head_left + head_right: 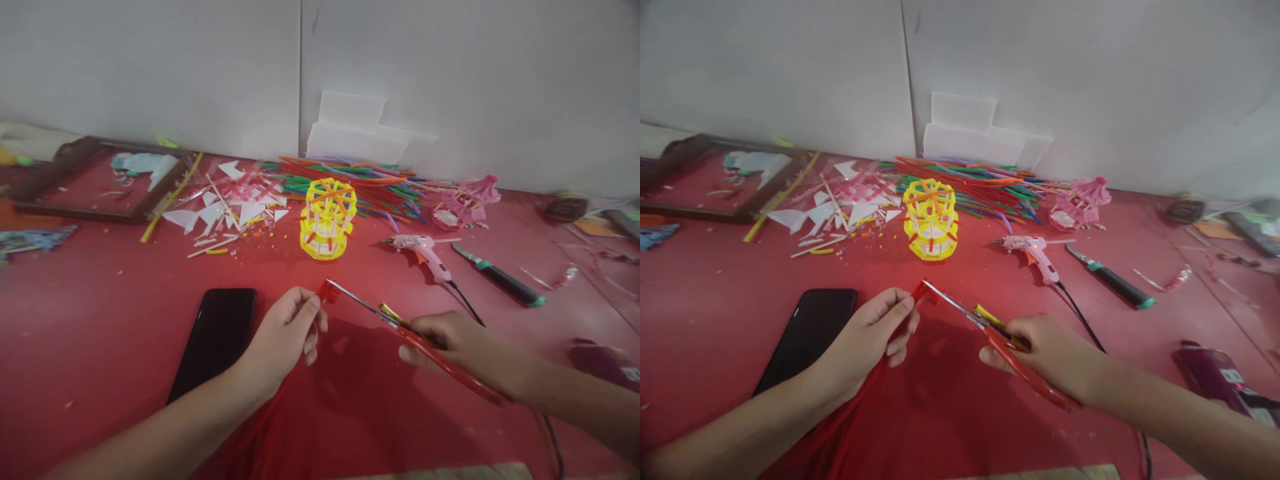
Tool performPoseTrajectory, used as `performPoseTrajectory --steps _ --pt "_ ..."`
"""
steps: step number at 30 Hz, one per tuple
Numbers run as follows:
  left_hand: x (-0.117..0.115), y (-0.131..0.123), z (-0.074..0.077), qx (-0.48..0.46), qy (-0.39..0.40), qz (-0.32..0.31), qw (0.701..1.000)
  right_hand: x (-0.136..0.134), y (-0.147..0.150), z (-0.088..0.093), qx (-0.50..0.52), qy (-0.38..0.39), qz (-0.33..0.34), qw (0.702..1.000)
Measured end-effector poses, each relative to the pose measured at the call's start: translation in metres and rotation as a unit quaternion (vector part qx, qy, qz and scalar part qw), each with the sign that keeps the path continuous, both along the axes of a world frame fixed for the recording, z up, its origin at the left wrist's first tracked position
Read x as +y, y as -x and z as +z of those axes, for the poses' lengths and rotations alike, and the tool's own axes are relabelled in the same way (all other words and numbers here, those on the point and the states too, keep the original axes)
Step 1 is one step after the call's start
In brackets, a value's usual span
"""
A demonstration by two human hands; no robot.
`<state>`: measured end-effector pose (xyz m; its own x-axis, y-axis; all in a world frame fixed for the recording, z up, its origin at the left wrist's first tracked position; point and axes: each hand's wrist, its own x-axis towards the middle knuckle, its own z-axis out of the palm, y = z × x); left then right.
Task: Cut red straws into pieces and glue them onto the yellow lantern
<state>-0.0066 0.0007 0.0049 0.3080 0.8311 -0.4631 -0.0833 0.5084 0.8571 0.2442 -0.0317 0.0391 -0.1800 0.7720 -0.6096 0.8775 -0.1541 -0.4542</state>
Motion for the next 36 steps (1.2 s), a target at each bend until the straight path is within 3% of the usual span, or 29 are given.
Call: performPoseTrajectory --steps 4,8,13,20,22,25,29,31,36 --pt "0.004 -0.003 -0.003 -0.043 0.06 0.035 0.997 0.0 -0.006 -0.008 -0.083 -0.057 0.024 0.995" --pt "0.004 -0.003 -0.005 -0.063 0.101 -0.004 0.993 -0.003 -0.005 -0.009 -0.067 -0.094 0.046 0.992" --pt "-0.001 -0.002 -0.002 -0.059 0.102 -0.043 0.992 -0.004 -0.012 -0.008 -0.025 -0.117 -0.007 0.993" --pt "0.0 -0.001 -0.001 -0.1 0.098 -0.056 0.989 0.0 -0.017 -0.02 -0.173 -0.173 -0.041 0.969" --pt "0.0 -0.001 -0.003 -0.111 0.091 -0.074 0.987 0.002 -0.019 -0.023 -0.202 -0.187 -0.027 0.961" --pt "-0.001 -0.001 -0.004 -0.117 0.085 -0.091 0.985 0.009 -0.021 -0.019 -0.213 -0.2 0.046 0.955" --pt "-0.004 -0.001 -0.002 -0.122 0.082 -0.104 0.984 0.022 -0.008 0.007 -0.127 -0.275 0.118 0.946" --pt "-0.005 0.0 -0.002 -0.135 0.091 -0.109 0.981 0.029 0.009 0.017 -0.016 -0.318 0.127 0.939" --pt "-0.005 0.001 -0.002 -0.184 0.111 -0.123 0.969 0.044 0.045 0.011 0.229 -0.299 0.135 0.916"
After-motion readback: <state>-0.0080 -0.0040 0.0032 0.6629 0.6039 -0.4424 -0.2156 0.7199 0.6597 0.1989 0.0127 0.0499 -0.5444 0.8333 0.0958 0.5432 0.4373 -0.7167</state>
